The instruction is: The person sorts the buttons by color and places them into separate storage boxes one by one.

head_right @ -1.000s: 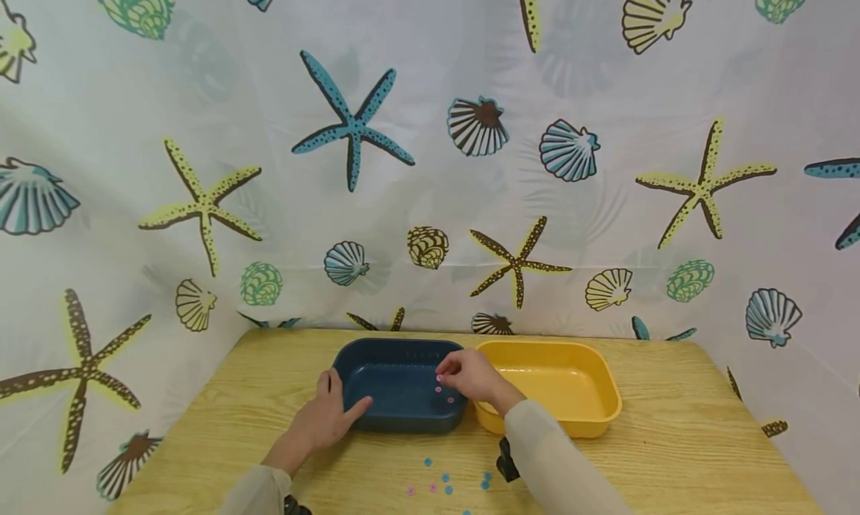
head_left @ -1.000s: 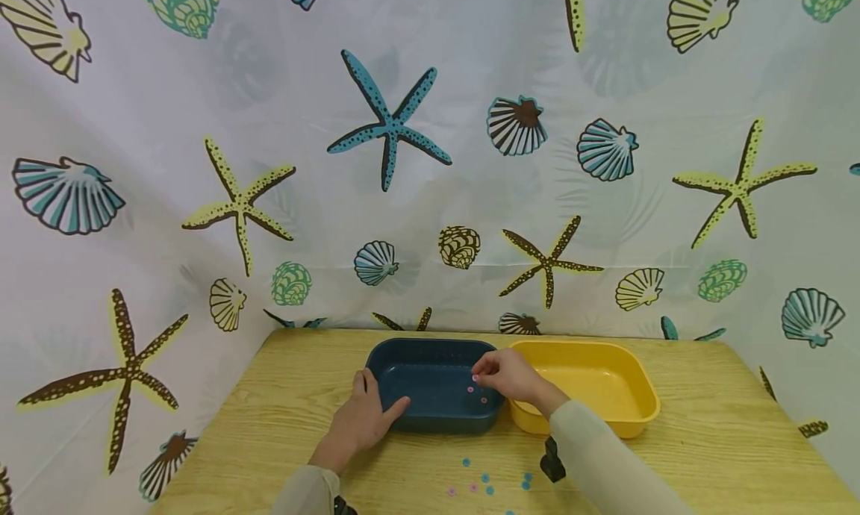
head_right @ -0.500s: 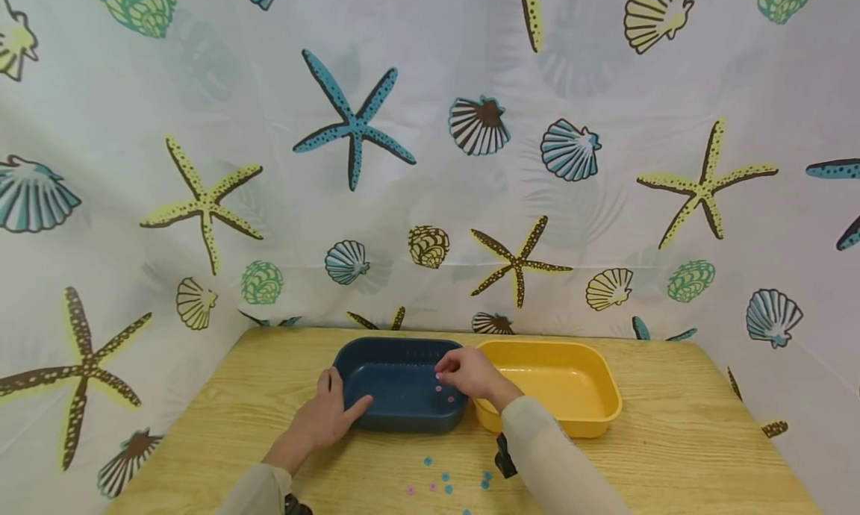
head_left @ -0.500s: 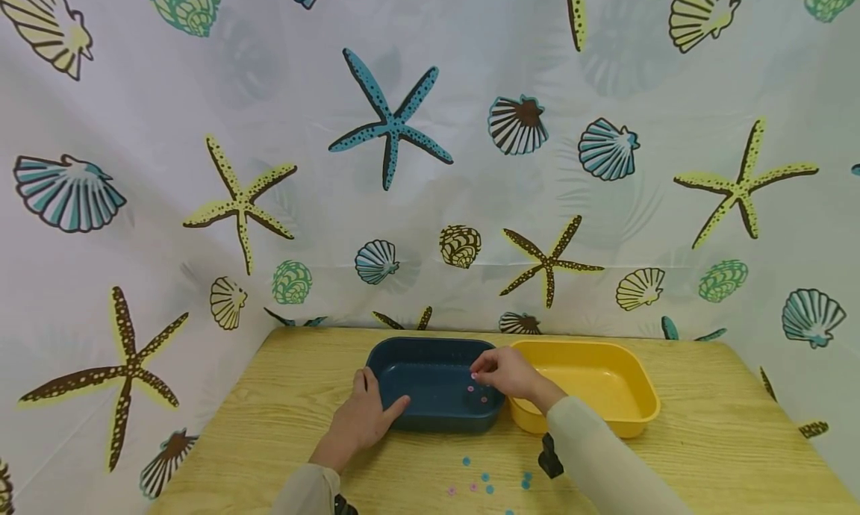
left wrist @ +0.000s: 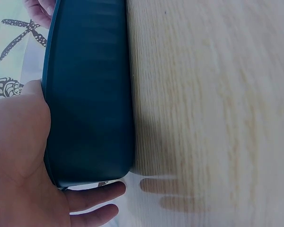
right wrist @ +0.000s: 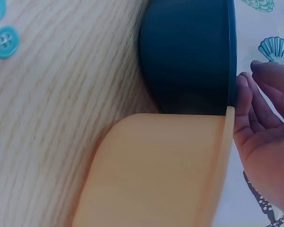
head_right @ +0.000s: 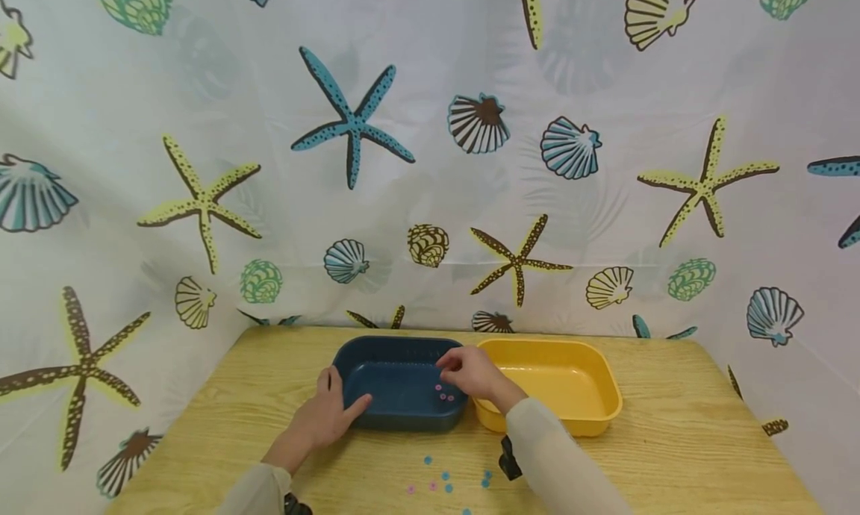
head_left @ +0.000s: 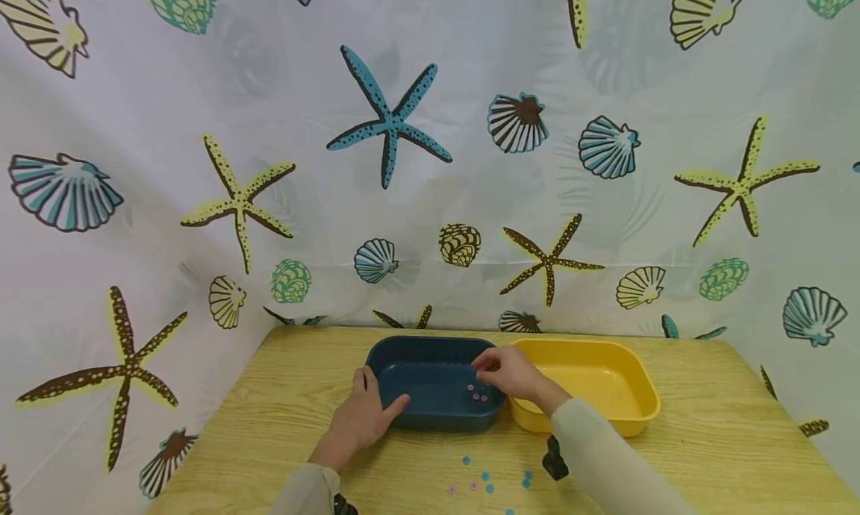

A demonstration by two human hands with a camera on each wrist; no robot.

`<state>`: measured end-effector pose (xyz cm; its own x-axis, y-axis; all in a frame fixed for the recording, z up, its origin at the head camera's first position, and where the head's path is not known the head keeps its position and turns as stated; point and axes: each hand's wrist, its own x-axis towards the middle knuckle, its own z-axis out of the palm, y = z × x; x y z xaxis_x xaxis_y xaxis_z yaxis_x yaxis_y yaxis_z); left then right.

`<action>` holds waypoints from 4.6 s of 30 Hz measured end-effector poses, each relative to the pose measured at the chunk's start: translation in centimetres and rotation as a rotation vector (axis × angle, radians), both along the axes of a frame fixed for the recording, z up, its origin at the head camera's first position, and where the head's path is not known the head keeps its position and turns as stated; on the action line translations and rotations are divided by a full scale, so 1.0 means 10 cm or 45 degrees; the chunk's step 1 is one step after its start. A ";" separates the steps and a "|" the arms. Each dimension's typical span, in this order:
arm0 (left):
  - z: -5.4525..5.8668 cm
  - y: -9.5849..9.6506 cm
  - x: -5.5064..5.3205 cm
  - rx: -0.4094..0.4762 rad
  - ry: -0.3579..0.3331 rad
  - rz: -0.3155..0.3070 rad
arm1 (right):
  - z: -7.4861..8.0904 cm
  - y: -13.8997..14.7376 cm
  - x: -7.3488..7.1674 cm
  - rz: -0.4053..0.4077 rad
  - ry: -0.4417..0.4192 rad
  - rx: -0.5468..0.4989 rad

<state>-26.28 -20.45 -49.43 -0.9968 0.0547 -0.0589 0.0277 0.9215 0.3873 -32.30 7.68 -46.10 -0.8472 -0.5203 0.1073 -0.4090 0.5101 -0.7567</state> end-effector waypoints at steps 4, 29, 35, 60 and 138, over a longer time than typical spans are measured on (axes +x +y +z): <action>0.01 0.00 0.00 0.003 0.003 -0.006 | 0.04 0.03 0.06 0.007 0.029 0.000; 0.05 0.00 -0.01 -0.015 0.005 -0.006 | 0.17 0.19 0.44 0.173 0.126 0.089; 0.04 0.00 -0.01 0.008 -0.012 -0.008 | 0.11 0.23 0.48 0.198 0.111 0.103; -0.02 -0.01 -0.04 0.008 0.003 0.014 | -0.23 0.20 0.63 0.417 0.094 0.329; -0.02 -0.01 -0.03 0.009 -0.005 0.023 | -0.05 0.11 0.58 0.253 -0.073 -0.126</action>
<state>-26.59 -20.57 -49.67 -0.9974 0.0369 -0.0626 0.0093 0.9190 0.3942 -26.54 8.80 -46.58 -0.7354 -0.6668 0.1209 -0.4490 0.3458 -0.8239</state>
